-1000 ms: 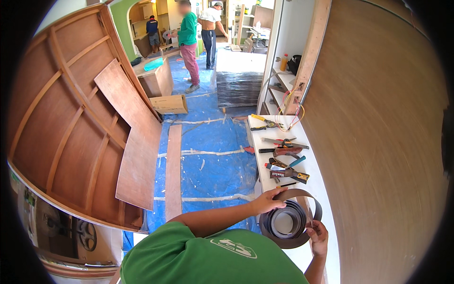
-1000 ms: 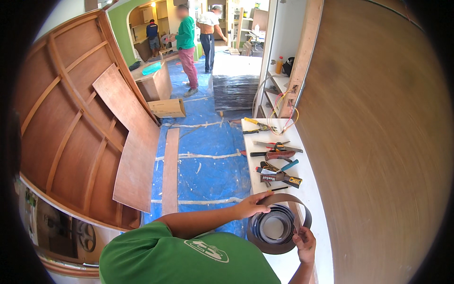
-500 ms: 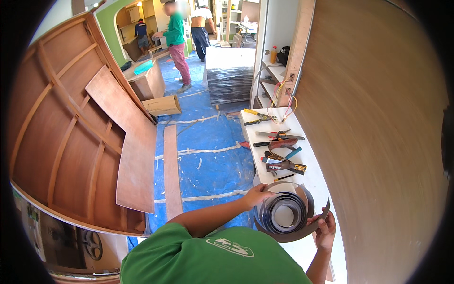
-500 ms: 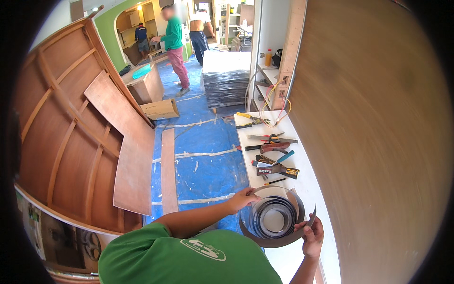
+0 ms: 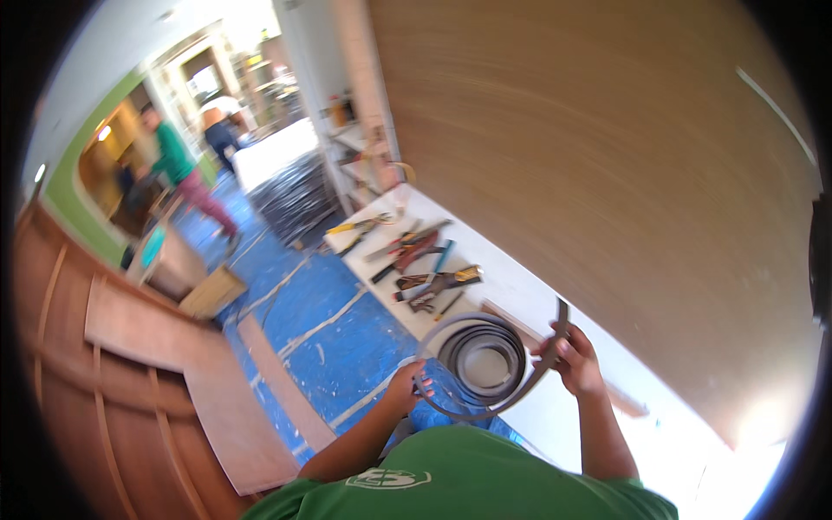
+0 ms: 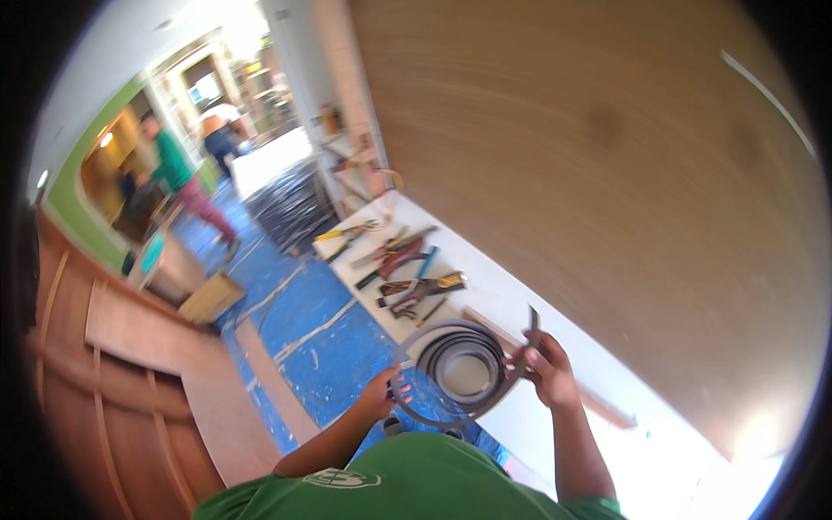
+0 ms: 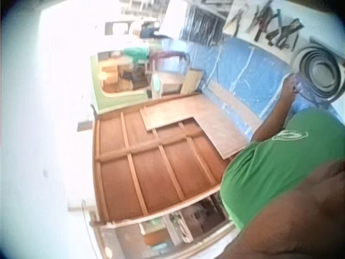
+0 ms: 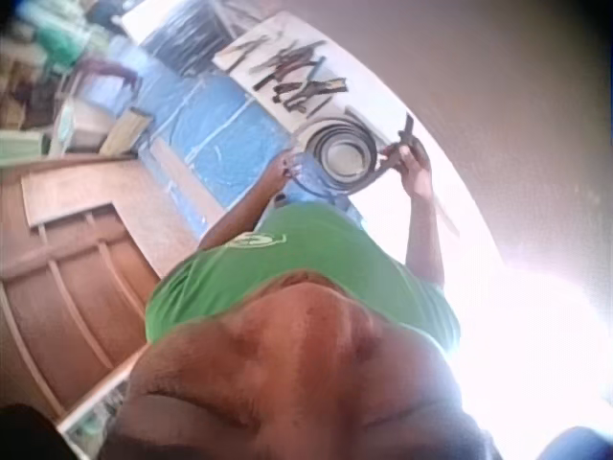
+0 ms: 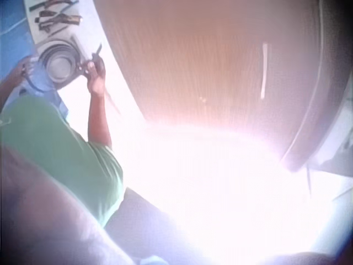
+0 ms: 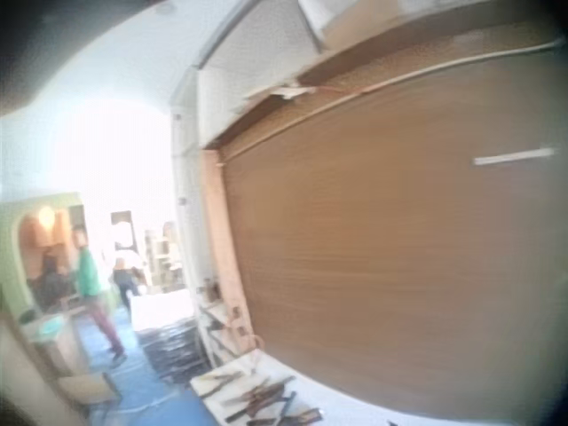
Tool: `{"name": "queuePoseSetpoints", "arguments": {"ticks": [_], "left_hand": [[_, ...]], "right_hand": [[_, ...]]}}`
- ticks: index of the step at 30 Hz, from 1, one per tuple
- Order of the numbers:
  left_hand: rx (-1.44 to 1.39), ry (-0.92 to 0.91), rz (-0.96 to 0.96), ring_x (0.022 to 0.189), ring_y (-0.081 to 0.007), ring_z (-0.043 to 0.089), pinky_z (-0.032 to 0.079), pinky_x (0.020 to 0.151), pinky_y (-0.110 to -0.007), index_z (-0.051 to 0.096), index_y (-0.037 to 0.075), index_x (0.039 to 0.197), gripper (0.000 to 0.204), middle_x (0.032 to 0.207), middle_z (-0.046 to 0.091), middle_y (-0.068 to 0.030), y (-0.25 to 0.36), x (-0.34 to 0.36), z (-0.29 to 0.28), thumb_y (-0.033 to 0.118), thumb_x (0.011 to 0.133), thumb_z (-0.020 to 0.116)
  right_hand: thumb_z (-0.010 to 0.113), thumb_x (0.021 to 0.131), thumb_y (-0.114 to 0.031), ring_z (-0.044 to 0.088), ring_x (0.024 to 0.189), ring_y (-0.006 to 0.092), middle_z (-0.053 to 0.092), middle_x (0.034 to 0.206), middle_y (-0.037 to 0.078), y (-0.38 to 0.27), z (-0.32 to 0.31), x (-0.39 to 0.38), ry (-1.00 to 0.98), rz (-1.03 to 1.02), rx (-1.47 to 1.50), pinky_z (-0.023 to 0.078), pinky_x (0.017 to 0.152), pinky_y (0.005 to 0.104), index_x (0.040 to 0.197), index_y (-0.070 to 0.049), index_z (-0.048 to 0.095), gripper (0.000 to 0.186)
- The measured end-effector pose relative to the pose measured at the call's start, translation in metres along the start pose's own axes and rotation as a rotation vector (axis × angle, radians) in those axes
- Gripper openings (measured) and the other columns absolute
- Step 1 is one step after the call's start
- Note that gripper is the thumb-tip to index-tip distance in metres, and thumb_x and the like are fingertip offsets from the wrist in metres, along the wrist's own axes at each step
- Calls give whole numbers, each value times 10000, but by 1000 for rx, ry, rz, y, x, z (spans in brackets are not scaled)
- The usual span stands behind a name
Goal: The person handles a roll of adhesive tape, unrolls a length, and then uses a tape measure to measure the interior dimensions of a wooden cabinet. The person places the tape roll on a workbench and measures the cabinet height and width.
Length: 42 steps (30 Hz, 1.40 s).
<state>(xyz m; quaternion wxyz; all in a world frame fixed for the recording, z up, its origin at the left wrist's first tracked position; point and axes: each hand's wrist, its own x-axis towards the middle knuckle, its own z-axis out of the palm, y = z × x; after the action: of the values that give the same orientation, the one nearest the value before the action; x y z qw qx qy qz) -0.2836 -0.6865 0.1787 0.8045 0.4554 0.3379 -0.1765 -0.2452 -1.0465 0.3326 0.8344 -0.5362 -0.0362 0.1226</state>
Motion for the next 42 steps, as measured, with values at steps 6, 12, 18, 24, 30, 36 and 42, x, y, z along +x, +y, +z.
{"name": "queuePoseSetpoints", "arguments": {"ticks": [6, 12, 18, 24, 30, 36, 42], "left_hand": [[-177, 39, -233, 1179, -422, 580, 494, 960, -627, 419, 68, 1311, 535, 1331, 506, -225, -21, -19, 4, 388, 952, 653], [-289, -273, -103, 1100, -434, 629, 513, 951, -620, 357, 106, 1353, 494, 1214, 580, -228, 2, -64, 20, 266, 962, 614], [3, -228, 216, 1037, -396, 653, 544, 919, -575, 217, 173, 1543, 787, 1125, 615, -196, 38, -90, 37, 88, 870, 616], [102, -150, 341, 765, -212, 631, 538, 692, -360, 427, 31, 1412, 656, 947, 609, -93, 39, -79, 34, 31, 807, 681], [-138, -131, 371, 708, -153, 570, 478, 645, -320, 465, 12, 1363, 620, 882, 571, -48, 44, -64, 43, 45, 781, 674], [-189, -127, 325, 696, -120, 537, 431, 612, -294, 469, 41, 1351, 608, 879, 558, -30, 50, -60, 50, 51, 784, 689], [-189, -106, 343, 650, -113, 532, 418, 597, -287, 494, 68, 1313, 562, 844, 566, -22, 47, -58, 56, 27, 785, 685]], "right_hand": [[653, 998, -218, 683, 1078, 307, 655, 1085, 126, 2, -2, -10, 81, 13, 113, 588, 900, 470, 1366, -44, 455, 453], [616, 963, -141, 670, 1105, 340, 647, 1090, 139, 37, 4, -31, 158, 74, 332, 576, 892, 505, 1355, -81, 443, 433], [598, 898, -103, 675, 1100, 322, 645, 1168, 148, 72, 6, -41, 101, 277, 103, 572, 930, 480, 1333, -56, 474, 454], [675, 939, -166, 690, 997, 234, 689, 1122, 84, 83, 8, -20, 92, 413, -305, 561, 809, 406, 1383, -56, 496, 492], [506, 1049, -369, 689, 772, 341, 689, 776, 161, 25, 41, 5, -95, 112, -1197, 522, 698, 435, 895, -46, 659, 389], [452, 1062, -360, 648, 891, 434, 692, 895, 203, -32, 134, 13, -689, -113, -1507, 507, 752, 507, 886, -62, 651, 399], [481, 1074, -284, 510, 563, 220, 541, 644, 76, -74, 167, 42, -1111, 399, -591, 393, 540, 367, 769, -27, 573, 409]]}}
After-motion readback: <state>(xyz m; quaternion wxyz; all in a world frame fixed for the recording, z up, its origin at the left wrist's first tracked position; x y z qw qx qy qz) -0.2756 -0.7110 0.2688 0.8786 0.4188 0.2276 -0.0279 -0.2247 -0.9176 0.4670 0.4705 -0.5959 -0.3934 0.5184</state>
